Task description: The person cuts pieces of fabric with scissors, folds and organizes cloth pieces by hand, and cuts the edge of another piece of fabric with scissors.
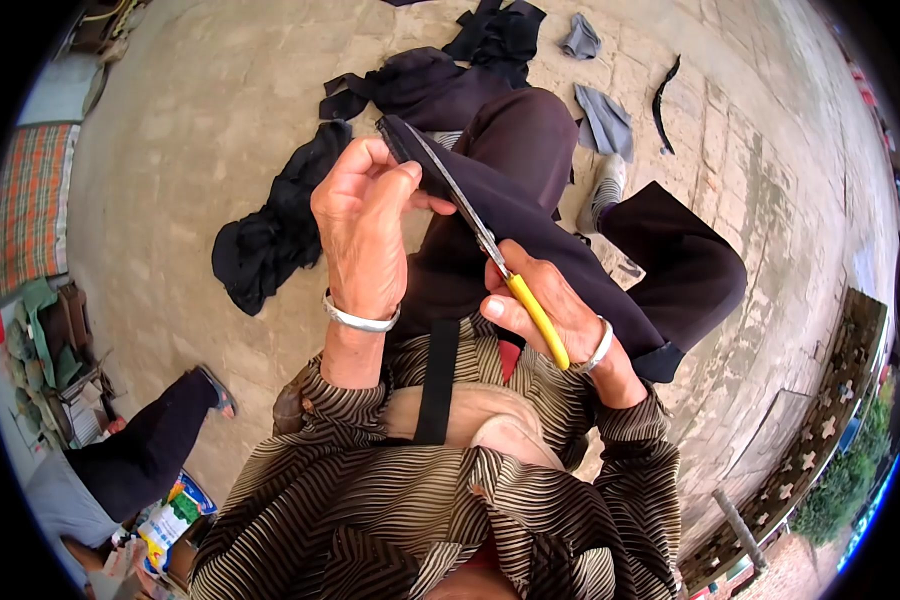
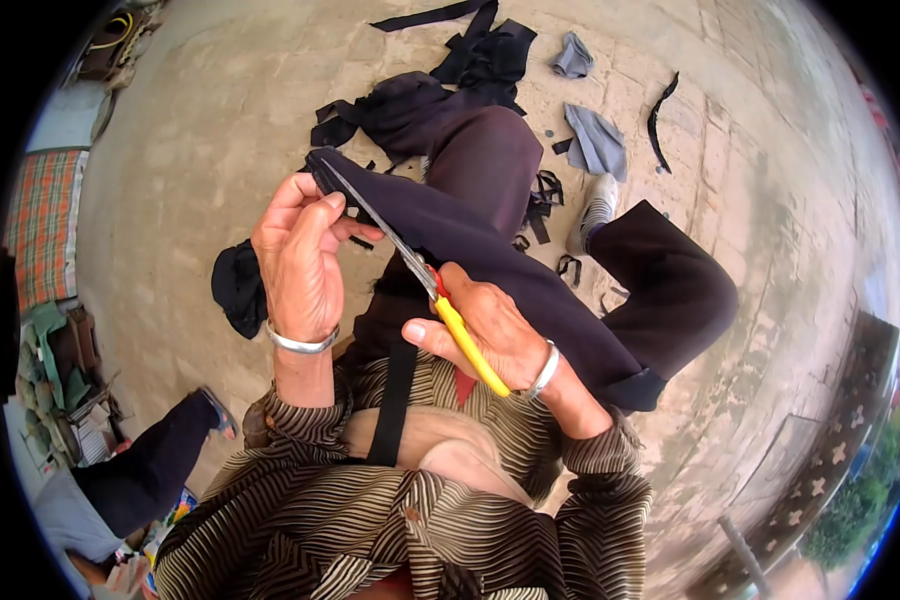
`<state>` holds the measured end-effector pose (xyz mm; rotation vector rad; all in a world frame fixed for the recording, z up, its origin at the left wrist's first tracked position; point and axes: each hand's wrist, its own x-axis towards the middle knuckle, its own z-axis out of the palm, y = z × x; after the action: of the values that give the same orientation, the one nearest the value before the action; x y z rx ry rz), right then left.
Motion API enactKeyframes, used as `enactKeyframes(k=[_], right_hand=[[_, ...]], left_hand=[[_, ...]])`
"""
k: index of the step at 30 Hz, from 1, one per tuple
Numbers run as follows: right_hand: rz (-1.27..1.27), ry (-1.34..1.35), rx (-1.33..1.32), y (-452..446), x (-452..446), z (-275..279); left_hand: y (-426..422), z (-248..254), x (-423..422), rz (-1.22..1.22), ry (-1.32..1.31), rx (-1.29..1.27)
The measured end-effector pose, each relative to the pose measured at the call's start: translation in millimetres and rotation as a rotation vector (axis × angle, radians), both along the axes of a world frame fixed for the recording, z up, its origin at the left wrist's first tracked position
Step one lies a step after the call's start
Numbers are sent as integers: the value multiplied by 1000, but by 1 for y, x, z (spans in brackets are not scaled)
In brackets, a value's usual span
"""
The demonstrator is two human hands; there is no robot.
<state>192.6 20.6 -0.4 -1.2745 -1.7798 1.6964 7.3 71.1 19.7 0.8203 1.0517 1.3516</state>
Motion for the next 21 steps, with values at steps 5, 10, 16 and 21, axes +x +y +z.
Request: enactKeyframes(k=[5, 10, 16, 21], right_hand=[[-4, -4, 18, 0, -1, 1], [42, 3, -28, 4, -2, 2], [42, 56, -3, 0, -4, 1], [-16, 104, -58, -1, -3, 2]], left_hand=[[-1, -6, -2, 57, 112, 47], [0, 0, 0, 121, 22, -5], [0, -2, -1, 103, 29, -10], [-1, -4, -1, 114, 12, -13]])
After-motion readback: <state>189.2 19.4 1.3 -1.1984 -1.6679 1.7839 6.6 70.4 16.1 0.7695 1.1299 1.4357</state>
